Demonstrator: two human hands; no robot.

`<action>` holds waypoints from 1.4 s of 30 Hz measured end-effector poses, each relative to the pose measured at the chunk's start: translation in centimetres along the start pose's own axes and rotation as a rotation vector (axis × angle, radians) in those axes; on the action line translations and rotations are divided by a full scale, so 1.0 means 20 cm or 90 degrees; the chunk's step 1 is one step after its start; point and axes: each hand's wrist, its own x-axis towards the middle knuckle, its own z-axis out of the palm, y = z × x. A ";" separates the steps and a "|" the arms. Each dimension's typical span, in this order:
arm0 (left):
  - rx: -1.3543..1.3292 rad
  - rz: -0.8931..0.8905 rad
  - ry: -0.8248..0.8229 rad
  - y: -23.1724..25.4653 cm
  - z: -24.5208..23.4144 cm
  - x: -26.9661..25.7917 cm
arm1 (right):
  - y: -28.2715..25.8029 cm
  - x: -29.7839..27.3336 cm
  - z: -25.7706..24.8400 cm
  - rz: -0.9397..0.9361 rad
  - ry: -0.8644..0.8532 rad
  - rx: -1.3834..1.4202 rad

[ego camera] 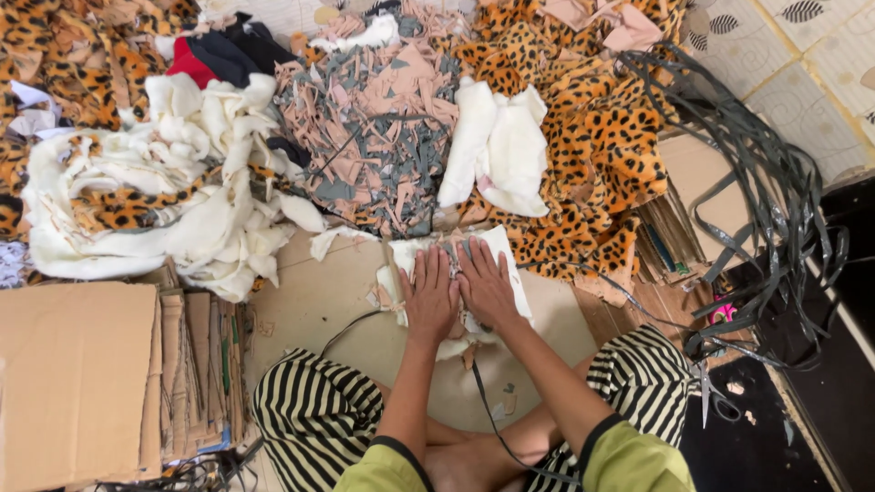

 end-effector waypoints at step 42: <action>-0.147 -0.371 -0.150 -0.49 0.46 0.62 | -0.26 0.96 0.36 -0.069 -0.181 -0.019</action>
